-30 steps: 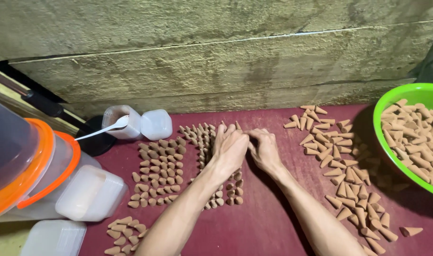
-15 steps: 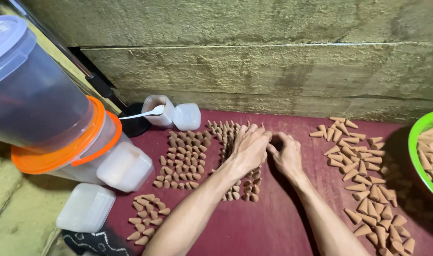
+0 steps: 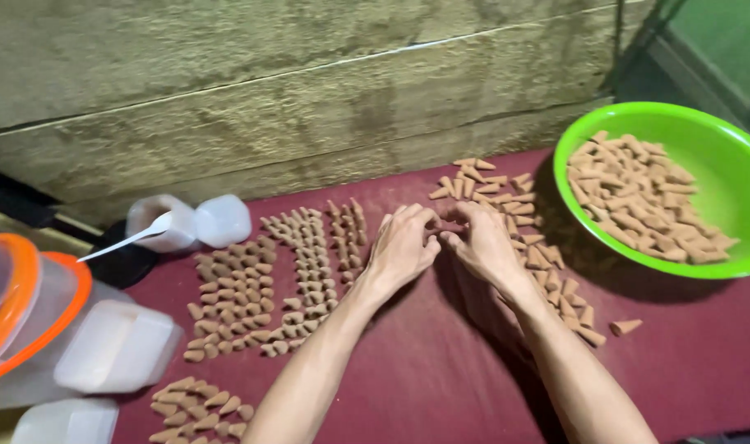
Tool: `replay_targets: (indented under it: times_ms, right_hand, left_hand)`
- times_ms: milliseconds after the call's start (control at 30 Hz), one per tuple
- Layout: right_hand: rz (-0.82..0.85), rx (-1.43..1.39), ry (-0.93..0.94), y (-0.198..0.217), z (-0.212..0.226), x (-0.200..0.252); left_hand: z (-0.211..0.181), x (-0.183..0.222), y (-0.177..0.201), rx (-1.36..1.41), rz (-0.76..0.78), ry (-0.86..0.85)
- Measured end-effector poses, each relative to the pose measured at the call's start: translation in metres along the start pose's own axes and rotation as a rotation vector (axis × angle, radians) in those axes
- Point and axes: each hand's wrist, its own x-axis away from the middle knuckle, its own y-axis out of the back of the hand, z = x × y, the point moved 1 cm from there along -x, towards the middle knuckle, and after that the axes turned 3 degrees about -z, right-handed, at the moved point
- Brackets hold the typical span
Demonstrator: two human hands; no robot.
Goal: Organizing incense cones into neat rows on a flat surface
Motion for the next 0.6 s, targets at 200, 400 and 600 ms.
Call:
replay_targets:
  times_ms: [200,400,600]
  right_hand:
    - [-0.061,0.237,-0.105,0.047,-0.062,0.041]
    - [-0.097,0.377,-0.16,0.051,-0.088,0.055]
    - [-0.102,0.341,-0.144,0.038,-0.084,0.05]
  left_hand:
    - [-0.031,-0.015,-0.042,0.025,0.126,-0.042]
    - [-0.044,-0.025,-0.068,-0.029,0.125,-0.082]
    - [-0.038,-0.035,-0.103,-0.112,0.023,-0.099]
